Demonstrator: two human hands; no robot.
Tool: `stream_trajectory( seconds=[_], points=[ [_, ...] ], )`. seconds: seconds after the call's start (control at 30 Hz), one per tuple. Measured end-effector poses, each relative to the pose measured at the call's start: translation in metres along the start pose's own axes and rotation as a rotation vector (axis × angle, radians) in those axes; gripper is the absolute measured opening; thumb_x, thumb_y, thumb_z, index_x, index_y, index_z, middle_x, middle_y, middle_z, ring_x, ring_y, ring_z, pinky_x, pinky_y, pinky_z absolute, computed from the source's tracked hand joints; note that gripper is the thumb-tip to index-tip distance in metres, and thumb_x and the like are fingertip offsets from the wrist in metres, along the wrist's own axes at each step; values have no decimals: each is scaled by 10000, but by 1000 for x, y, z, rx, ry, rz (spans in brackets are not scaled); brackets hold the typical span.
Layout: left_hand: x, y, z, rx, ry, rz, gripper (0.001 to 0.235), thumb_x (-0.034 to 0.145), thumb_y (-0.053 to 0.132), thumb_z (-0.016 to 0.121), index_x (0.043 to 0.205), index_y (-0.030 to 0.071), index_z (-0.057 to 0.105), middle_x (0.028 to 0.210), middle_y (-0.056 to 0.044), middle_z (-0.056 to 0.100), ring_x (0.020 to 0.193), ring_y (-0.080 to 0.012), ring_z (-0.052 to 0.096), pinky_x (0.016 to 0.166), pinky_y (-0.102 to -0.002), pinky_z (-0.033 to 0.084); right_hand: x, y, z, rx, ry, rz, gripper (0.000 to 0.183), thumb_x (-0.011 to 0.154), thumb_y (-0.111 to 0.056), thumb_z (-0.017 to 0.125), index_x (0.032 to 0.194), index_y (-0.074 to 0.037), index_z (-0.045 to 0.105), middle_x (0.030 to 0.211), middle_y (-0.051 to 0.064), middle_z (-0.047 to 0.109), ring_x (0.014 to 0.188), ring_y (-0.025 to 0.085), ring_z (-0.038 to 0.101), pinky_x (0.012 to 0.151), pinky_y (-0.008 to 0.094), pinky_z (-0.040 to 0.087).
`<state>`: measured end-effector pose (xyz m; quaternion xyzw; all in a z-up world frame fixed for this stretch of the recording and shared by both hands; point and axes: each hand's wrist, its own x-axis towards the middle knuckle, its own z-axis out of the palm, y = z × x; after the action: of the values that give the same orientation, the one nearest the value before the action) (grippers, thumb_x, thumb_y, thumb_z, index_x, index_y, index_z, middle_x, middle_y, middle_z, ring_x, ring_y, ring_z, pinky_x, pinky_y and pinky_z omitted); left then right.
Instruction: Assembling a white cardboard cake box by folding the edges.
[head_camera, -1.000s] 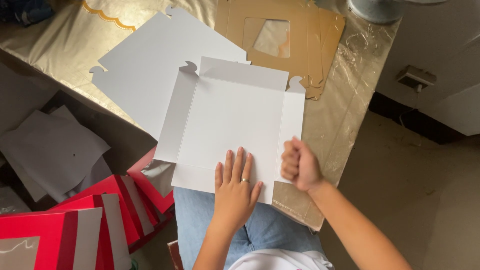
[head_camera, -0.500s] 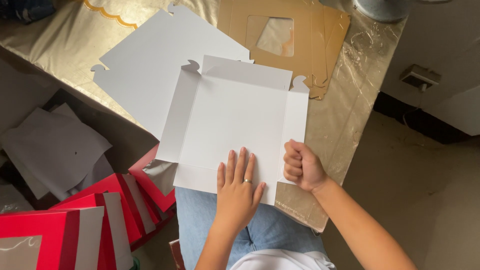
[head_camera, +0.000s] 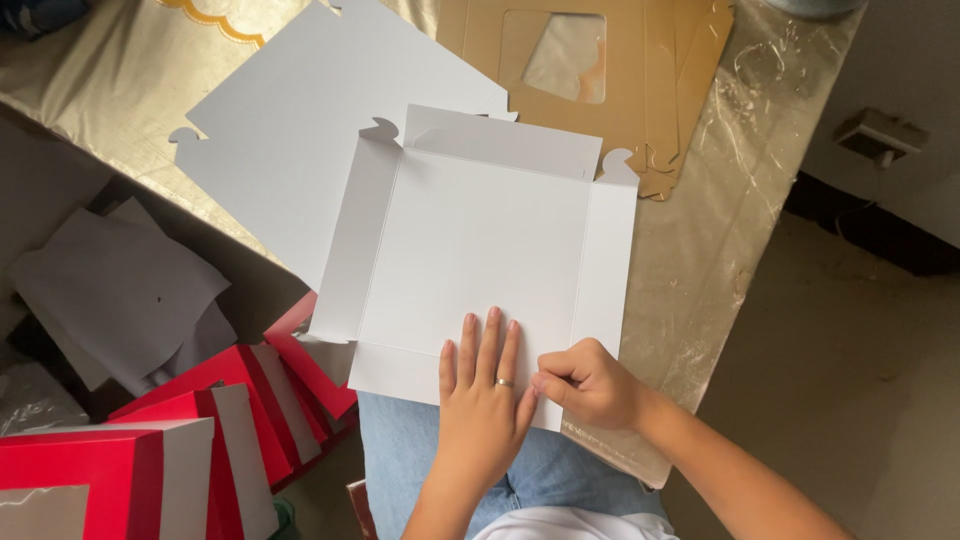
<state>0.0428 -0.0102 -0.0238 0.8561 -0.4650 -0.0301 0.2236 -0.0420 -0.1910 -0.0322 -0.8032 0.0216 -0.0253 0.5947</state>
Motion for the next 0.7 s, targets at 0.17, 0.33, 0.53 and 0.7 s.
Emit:
stream_trajectory(
  seconds=[0.17, 0.33, 0.53, 0.7],
  points=[
    [-4, 1, -4, 21, -29, 15, 746, 953, 380, 584, 1556, 15, 339, 1658, -192, 228, 1542, -405, 134, 1195, -582, 108, -1, 8, 1, 19, 54, 60, 409, 971, -164, 613, 630, -23, 438, 508, 73, 355, 455, 126, 331, 440, 338, 314],
    [3, -2, 4, 23, -2, 42, 774, 939, 393, 579, 1552, -3, 322, 1650, -212, 211, 1528, -427, 124, 1181, -586, 89, -2, 29, -1, 480, 39, 235, 399, 1067, -223, 547, 711, -62, 463, 603, -39, 348, 524, 87, 298, 455, 295, 247],
    [-1, 0, 3, 20, 36, 20, 744, 960, 397, 578, 1558, 24, 340, 1657, -189, 237, 1544, -402, 148, 1207, -572, 99, 15, -6, -14, 944, 250, 402, 452, 1081, -356, 361, 704, -106, 382, 575, -40, 269, 432, 74, 238, 412, 272, 196],
    [1, 1, 2, 16, 30, 1, 751, 942, 396, 587, 1549, 26, 344, 1648, -187, 243, 1532, -400, 151, 1194, -573, 102, -11, -39, 13, 542, 346, 203, 461, 1111, -318, 378, 706, -99, 401, 612, -45, 291, 509, 63, 268, 465, 261, 221]
  ],
)
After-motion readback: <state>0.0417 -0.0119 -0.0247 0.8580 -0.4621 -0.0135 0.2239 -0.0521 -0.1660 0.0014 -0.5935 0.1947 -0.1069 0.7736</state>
